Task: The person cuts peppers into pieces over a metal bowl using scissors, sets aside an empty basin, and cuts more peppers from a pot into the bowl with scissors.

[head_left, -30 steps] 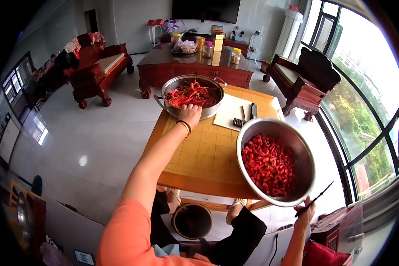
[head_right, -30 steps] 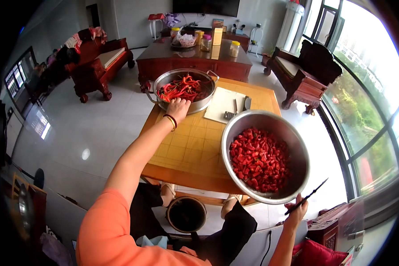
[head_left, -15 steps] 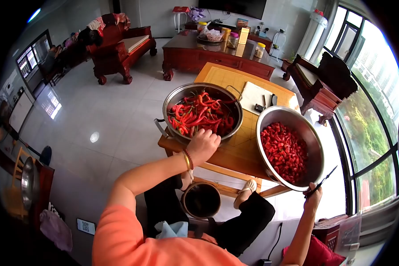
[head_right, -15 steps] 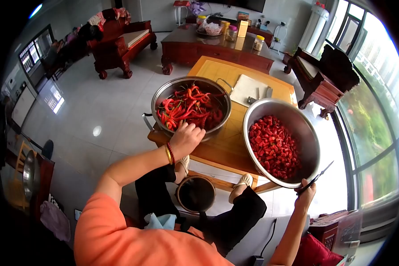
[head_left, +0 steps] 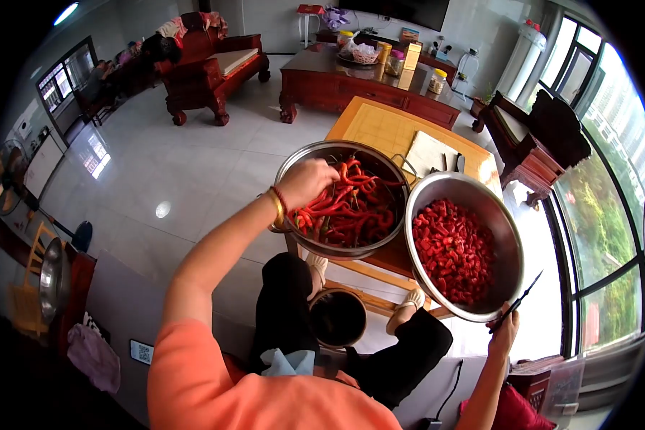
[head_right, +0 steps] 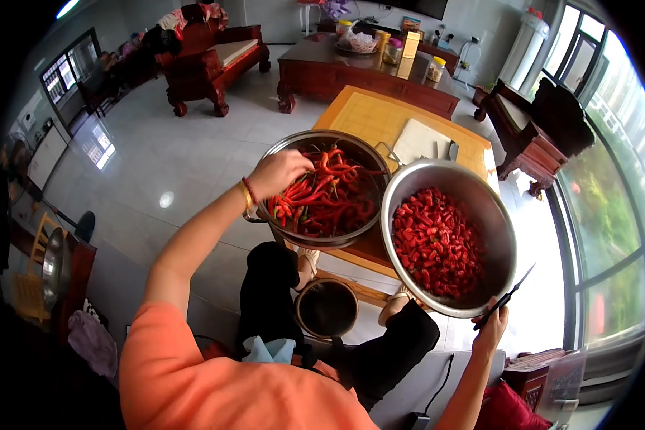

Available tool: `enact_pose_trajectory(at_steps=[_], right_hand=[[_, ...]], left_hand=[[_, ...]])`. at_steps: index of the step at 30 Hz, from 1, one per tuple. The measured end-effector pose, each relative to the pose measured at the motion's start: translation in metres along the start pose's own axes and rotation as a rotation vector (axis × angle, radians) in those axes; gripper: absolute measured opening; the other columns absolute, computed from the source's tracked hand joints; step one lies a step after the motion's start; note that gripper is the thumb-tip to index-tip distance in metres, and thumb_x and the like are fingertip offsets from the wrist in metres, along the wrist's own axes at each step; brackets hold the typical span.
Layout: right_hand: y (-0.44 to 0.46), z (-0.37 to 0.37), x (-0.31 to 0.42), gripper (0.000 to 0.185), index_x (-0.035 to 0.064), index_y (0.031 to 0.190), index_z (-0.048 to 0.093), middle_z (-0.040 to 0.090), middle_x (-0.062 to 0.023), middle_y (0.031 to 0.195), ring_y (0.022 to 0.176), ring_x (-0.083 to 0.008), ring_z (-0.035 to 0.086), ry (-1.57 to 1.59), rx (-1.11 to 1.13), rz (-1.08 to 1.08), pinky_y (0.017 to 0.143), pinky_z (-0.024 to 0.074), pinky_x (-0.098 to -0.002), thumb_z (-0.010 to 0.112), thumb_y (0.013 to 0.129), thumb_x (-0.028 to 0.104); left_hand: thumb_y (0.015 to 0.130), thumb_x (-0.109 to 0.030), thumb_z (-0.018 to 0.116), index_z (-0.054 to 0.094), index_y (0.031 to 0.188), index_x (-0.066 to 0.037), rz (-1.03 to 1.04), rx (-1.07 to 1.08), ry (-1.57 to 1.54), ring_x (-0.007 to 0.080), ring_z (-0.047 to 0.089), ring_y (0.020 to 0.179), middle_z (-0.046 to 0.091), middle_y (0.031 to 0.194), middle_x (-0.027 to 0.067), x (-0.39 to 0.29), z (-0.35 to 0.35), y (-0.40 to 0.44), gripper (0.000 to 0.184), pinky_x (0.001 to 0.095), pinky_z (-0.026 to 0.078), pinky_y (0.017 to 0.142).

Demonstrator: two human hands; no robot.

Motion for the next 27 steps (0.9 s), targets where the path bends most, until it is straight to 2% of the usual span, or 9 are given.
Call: enact_pose_trajectory(at_steps=[4, 7, 10, 12, 14, 16, 19, 23, 27], right_hand=[[-0.014, -0.019, 0.0, 0.025, 0.0075, 0.089, 0.048, 0.054, -0.0032, 0.072, 0.043, -0.0069, 0.043, -0.046, -0.149, -0.043, 0.039, 0.035, -0.0202, 0.052, 0.091, 0.032], [-0.033, -0.032, 0.008, 0.024, 0.0068, 0.09, 0.048, 0.053, -0.0056, 0.079, 0.044, -0.0066, 0.044, -0.026, -0.176, -0.075, 0.04, 0.0351, -0.0194, 0.052, 0.091, 0.031], [-0.059, -0.025, 0.03, 0.018, 0.0066, 0.089, 0.048, 0.049, -0.0033, 0.073, 0.045, -0.0068, 0.044, -0.022, -0.094, -0.057, 0.04, 0.0353, -0.0192, 0.053, 0.09, 0.024], [-0.073, -0.018, 0.037, 0.018, 0.0062, 0.088, 0.048, 0.048, -0.0029, 0.069, 0.046, -0.0076, 0.044, 0.044, -0.04, -0.062, 0.04, 0.035, -0.0196, 0.053, 0.091, 0.023], [-0.086, -0.007, 0.046, 0.019, 0.0059, 0.089, 0.048, 0.048, -0.0026, 0.068, 0.046, -0.0081, 0.044, 0.106, -0.009, -0.049, 0.04, 0.035, -0.02, 0.053, 0.091, 0.024], [-0.096, 0.005, 0.051, 0.024, 0.0051, 0.09, 0.048, 0.048, -0.003, 0.067, 0.046, -0.0096, 0.044, 0.138, 0.029, -0.017, 0.041, 0.0354, -0.0214, 0.054, 0.09, 0.029], [-0.102, 0.02, 0.05, 0.038, 0.0028, 0.091, 0.048, 0.049, -0.0041, 0.063, 0.045, -0.0103, 0.044, 0.077, 0.117, -0.033, 0.042, 0.0342, -0.0209, 0.054, 0.087, 0.04], [-0.101, 0.051, 0.049, 0.032, -0.001, 0.09, 0.049, 0.045, -0.0033, 0.054, 0.045, -0.0101, 0.045, -0.061, 0.307, 0.066, 0.044, 0.0324, -0.0207, 0.054, 0.083, 0.03], [-0.099, 0.069, 0.045, 0.032, 0.0001, 0.089, 0.053, 0.048, -0.0018, 0.064, 0.054, -0.0084, 0.045, -0.369, 0.327, 0.126, 0.047, 0.034, -0.0215, 0.067, 0.068, 0.02]], left_hand=[[0.082, -0.022, 0.056, 0.066, 0.087, -0.004, -0.283, 0.131, 0.175, 0.0271, 0.061, 0.075, 0.065, 0.081, 0.0106, 0.073, 0.034, 0.035, 0.021, 0.0359, 0.048, 0.069], [0.081, -0.038, 0.056, 0.066, 0.071, -0.001, -0.675, 0.255, -0.138, 0.0299, 0.062, 0.072, 0.064, 0.07, 0.0166, 0.106, 0.063, 0.057, 0.04, 0.0382, 0.048, 0.072], [0.075, -0.052, 0.058, 0.066, 0.07, 0.002, -0.793, 0.348, -0.185, 0.0303, 0.063, 0.074, 0.065, 0.074, 0.0175, 0.112, 0.09, 0.071, 0.055, 0.0386, 0.047, 0.075], [0.065, -0.047, 0.068, 0.067, 0.074, 0.003, -0.789, 0.332, -0.047, 0.029, 0.063, 0.081, 0.064, 0.084, 0.022, 0.128, 0.113, 0.079, 0.051, 0.0369, 0.048, 0.076], [0.068, -0.036, 0.066, 0.062, 0.06, 0.0, -0.76, 0.28, -0.114, 0.021, 0.055, 0.049, 0.058, 0.056, 0.0109, 0.119, 0.11, 0.08, 0.036, 0.0342, 0.043, 0.051], [0.07, -0.03, 0.066, 0.062, 0.065, -0.002, -0.833, 0.231, -0.335, 0.013, 0.05, 0.046, 0.055, 0.053, 0.0052, 0.124, 0.103, 0.071, 0.029, 0.0294, 0.04, 0.047], [0.079, -0.026, 0.066, 0.063, 0.077, -0.002, -0.657, 0.04, -0.407, 0.0055, 0.048, 0.052, 0.056, 0.06, -0.0011, 0.089, 0.051, 0.062, 0.025, 0.0219, 0.038, 0.049], [0.077, -0.022, 0.068, 0.063, 0.078, 0.001, -0.414, -0.183, -0.558, 0.0078, 0.056, 0.058, 0.063, 0.066, 0.0034, -0.005, -0.004, 0.05, 0.024, 0.023, 0.044, 0.055], [0.078, -0.018, 0.069, 0.06, 0.078, 0.001, -0.301, -0.202, -0.789, 0.0046, 0.054, 0.062, 0.062, 0.067, 0.0024, -0.089, -0.001, 0.05, 0.021, 0.0206, 0.043, 0.057]])
Point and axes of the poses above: each hand's wrist, its own y-axis towards the middle knuckle, its own z-axis out of the palm, x = y × z, the point moved 6 cm from there along y, towards the middle knuckle
